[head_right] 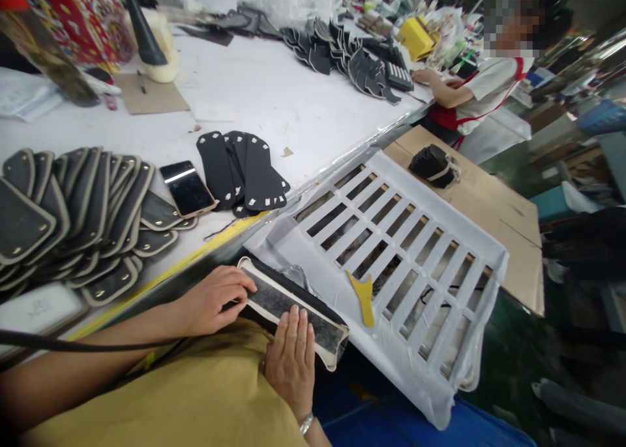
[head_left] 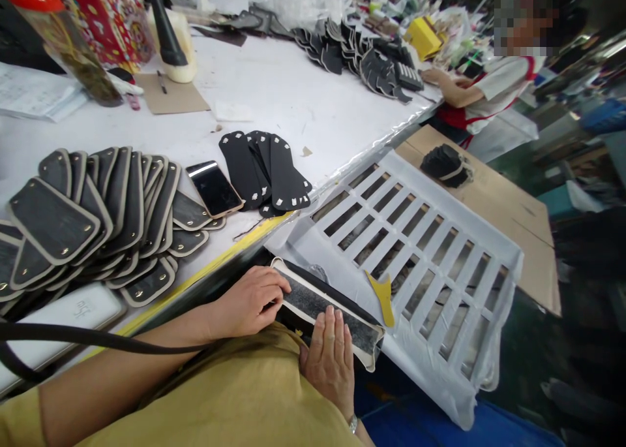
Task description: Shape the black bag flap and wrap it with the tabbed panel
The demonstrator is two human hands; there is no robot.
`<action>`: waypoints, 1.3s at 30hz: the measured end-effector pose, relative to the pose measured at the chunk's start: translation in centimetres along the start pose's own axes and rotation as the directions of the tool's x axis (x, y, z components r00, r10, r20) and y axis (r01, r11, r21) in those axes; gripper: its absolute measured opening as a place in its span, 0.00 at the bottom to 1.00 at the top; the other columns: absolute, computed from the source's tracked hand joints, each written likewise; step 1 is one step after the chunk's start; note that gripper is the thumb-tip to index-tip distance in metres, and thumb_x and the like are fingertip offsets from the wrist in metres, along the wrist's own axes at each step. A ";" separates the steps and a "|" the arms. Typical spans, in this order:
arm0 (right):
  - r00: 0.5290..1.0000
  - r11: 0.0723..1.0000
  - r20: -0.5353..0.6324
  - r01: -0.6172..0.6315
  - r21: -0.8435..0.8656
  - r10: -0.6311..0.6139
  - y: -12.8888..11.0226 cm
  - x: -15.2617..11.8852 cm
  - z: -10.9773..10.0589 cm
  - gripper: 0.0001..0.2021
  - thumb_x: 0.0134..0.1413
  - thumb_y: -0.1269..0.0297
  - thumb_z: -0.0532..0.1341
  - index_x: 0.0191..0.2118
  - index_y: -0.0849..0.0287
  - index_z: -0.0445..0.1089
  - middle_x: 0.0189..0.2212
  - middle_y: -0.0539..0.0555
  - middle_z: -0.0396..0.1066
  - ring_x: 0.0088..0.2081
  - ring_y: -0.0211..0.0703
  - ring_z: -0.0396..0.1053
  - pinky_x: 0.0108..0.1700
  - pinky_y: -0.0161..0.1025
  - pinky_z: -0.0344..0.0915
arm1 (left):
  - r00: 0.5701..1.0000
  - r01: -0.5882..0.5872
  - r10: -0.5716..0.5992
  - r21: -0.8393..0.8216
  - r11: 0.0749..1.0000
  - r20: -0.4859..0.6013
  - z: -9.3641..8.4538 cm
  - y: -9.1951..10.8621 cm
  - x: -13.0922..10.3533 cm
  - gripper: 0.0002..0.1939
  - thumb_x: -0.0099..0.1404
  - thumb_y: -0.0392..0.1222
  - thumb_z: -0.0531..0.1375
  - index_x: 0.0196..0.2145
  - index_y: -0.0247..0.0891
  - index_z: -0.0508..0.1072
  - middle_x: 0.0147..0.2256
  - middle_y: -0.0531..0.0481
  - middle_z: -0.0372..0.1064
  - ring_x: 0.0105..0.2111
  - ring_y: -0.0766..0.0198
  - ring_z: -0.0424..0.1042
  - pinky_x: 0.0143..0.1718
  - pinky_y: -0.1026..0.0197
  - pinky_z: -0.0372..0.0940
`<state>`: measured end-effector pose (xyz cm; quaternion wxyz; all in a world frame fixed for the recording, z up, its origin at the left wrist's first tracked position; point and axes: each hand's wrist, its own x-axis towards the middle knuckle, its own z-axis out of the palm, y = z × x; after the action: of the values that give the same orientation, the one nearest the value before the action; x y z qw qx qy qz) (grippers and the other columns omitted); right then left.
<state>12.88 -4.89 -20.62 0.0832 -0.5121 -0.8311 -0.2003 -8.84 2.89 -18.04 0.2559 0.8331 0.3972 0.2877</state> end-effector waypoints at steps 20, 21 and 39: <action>0.996 0.987 0.092 -0.025 0.158 0.010 -3.3 6.1 0.4 0.27 0.56 0.63 0.52 0.58 0.78 0.54 0.61 0.73 0.50 0.63 0.60 0.43 0.60 0.53 0.49 | 0.988 0.142 -0.144 0.045 0.989 0.050 -0.4 0.6 1.1 0.05 0.54 0.31 0.56 0.23 0.35 0.64 0.37 0.50 0.69 0.39 0.60 0.65 0.43 0.54 0.60; 0.994 0.985 0.108 -0.024 0.169 0.006 -3.5 6.5 0.2 0.28 0.56 0.64 0.53 0.58 0.78 0.54 0.61 0.73 0.49 0.63 0.60 0.42 0.60 0.53 0.48 | 0.991 0.120 -0.121 0.030 0.992 0.064 -0.7 0.3 1.1 0.05 0.55 0.31 0.56 0.23 0.36 0.65 0.38 0.50 0.69 0.40 0.60 0.66 0.44 0.54 0.61; 0.974 0.956 0.226 -0.041 0.289 -0.027 -3.8 7.8 -0.8 0.35 0.54 0.58 0.57 0.61 0.76 0.49 0.64 0.71 0.40 0.65 0.60 0.37 0.63 0.55 0.41 | 0.989 0.148 -0.147 -0.107 0.983 0.016 -3.1 -2.2 -1.0 0.04 0.58 0.34 0.56 0.26 0.36 0.68 0.54 0.46 0.56 0.53 0.61 0.60 0.55 0.58 0.56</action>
<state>5.88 -0.35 -18.13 0.0630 -0.5167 -0.8537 -0.0154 -12.58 3.90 -17.62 0.3227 0.7876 0.4406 0.2854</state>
